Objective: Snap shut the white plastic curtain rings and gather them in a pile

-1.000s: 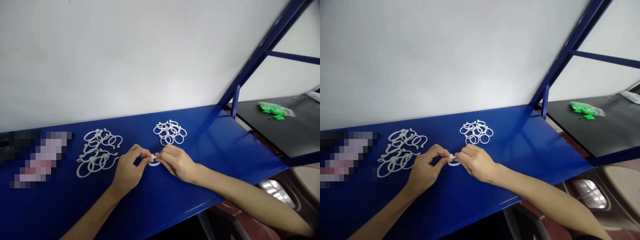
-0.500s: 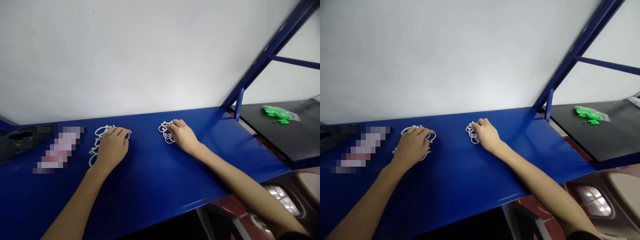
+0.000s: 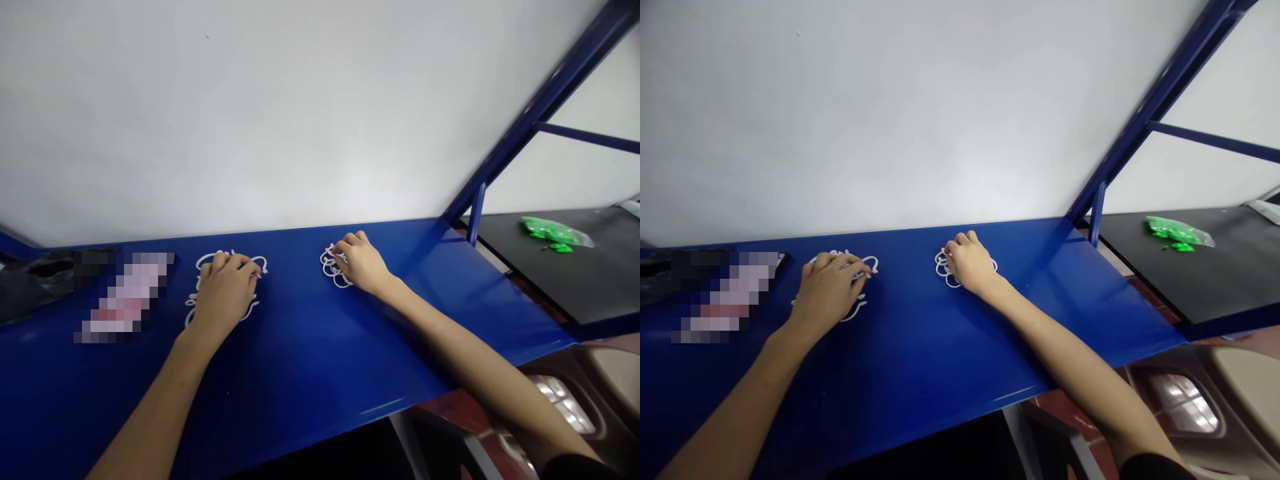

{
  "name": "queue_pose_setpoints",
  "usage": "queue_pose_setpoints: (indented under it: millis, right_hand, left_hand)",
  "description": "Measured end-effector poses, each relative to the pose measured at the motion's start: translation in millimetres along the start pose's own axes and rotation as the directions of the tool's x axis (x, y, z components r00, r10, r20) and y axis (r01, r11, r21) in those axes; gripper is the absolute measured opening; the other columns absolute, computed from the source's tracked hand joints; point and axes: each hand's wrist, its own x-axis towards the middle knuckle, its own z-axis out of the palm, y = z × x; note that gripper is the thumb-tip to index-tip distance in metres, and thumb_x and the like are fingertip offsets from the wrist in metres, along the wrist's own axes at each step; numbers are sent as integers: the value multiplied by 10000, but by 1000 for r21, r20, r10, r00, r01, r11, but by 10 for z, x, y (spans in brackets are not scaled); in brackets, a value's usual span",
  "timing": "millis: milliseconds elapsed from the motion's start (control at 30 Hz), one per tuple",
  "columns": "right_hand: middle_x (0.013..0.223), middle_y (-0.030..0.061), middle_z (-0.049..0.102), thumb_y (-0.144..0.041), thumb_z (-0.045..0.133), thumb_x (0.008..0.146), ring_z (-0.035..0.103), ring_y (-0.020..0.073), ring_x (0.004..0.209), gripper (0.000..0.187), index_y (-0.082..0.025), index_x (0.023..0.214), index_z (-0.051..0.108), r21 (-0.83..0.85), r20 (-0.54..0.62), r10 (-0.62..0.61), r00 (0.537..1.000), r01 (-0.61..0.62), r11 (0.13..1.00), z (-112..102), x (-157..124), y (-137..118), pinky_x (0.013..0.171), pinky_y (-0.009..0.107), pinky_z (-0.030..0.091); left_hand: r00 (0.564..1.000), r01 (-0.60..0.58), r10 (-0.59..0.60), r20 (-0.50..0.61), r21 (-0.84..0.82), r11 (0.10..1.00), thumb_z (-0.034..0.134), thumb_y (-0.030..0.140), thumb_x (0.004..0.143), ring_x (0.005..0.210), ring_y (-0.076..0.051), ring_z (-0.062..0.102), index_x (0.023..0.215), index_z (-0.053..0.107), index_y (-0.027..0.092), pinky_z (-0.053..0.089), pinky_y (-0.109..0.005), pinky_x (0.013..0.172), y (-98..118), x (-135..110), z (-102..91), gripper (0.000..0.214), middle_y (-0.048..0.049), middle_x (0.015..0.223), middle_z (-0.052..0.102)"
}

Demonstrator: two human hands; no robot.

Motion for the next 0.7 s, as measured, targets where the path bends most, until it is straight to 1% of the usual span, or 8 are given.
queue_pose_setpoints:
  millis: [100, 167, 233, 333, 367, 433, 567, 700]
  right_hand:
    - [997, 128, 659, -199, 554, 978, 511, 273, 942, 157, -163, 988, 707, 98, -111, -32, 993, 43, 994, -51, -111, -95, 840, 426, 503]
    - [1012, 119, 664, -208, 533, 991, 530, 268, 956, 168, -175, 1010, 697, 165, -155, -60, 986, 86, 983, -68, -210, -208, 867, 450, 512]
    - [1071, 118, 665, -239, 529, 1001, 563, 267, 1010, 177, -186, 1091, 672, 253, -163, -101, 981, 141, 957, -60, -319, -344, 917, 479, 512]
    - [1197, 126, 648, -312, 560, 1002, 618, 239, 1062, 292, -195, 1268, 571, 462, -102, -125, 987, 158, 873, -11, -463, -527, 927, 439, 539]
    - [1187, 120, 656, -312, 559, 1004, 642, 219, 1023, 303, -193, 1282, 549, 531, -78, -107, 991, 132, 837, 12, -498, -570, 900, 408, 553]
    - [1088, 91, 687, -274, 534, 1012, 671, 180, 910, 235, -185, 1229, 556, 634, -51, -38, 998, 61, 771, 56, -540, -625, 839, 355, 564]
    - [895, 36, 696, -270, 561, 995, 668, 147, 784, 133, -186, 1092, 598, 735, -47, 88, 995, -25, 678, 106, -533, -644, 743, 291, 556]
    - [891, 27, 708, -301, 578, 987, 670, 139, 762, 140, -195, 1077, 592, 771, -37, 99, 994, -35, 636, 111, -521, -650, 720, 276, 554]
  left_hand:
    - [998, 51, -55, -31, -125, 991, 483, 291, 934, 1017, -337, 574, 958, 686, 222, 421, -491, 868, 126, 41, -79, 216, -103, 929, 732]
    - [995, 88, -96, -8, -310, 947, 477, 280, 927, 954, -289, 607, 973, 656, 219, 447, -457, 871, 243, 57, -156, 195, -76, 868, 722]
    - [989, 143, -91, 120, -551, 822, 479, 309, 927, 812, -216, 627, 971, 630, 224, 484, -357, 759, 366, 53, -241, 179, -31, 807, 698]
    - [937, 248, 54, 347, -763, 597, 471, 381, 952, 671, -148, 610, 955, 620, 234, 477, -266, 625, 504, 20, -337, 209, 23, 743, 656]
    - [919, 261, 109, 380, -791, 554, 477, 400, 957, 681, -141, 617, 950, 628, 235, 484, -257, 631, 530, 9, -350, 224, 26, 755, 659]
    - [905, 264, 156, 396, -811, 523, 499, 420, 956, 710, -137, 631, 934, 658, 232, 502, -257, 670, 554, -8, -339, 247, 19, 797, 684]
    - [921, 296, 70, 384, -804, 515, 540, 410, 936, 646, -137, 643, 1012, 736, 243, 524, -278, 669, 536, -12, -223, 268, -1, 837, 750]
    - [930, 324, 14, 367, -838, 440, 582, 435, 913, 628, -152, 661, 1102, 758, 246, 558, -297, 673, 535, -13, -140, 320, -15, 818, 771]
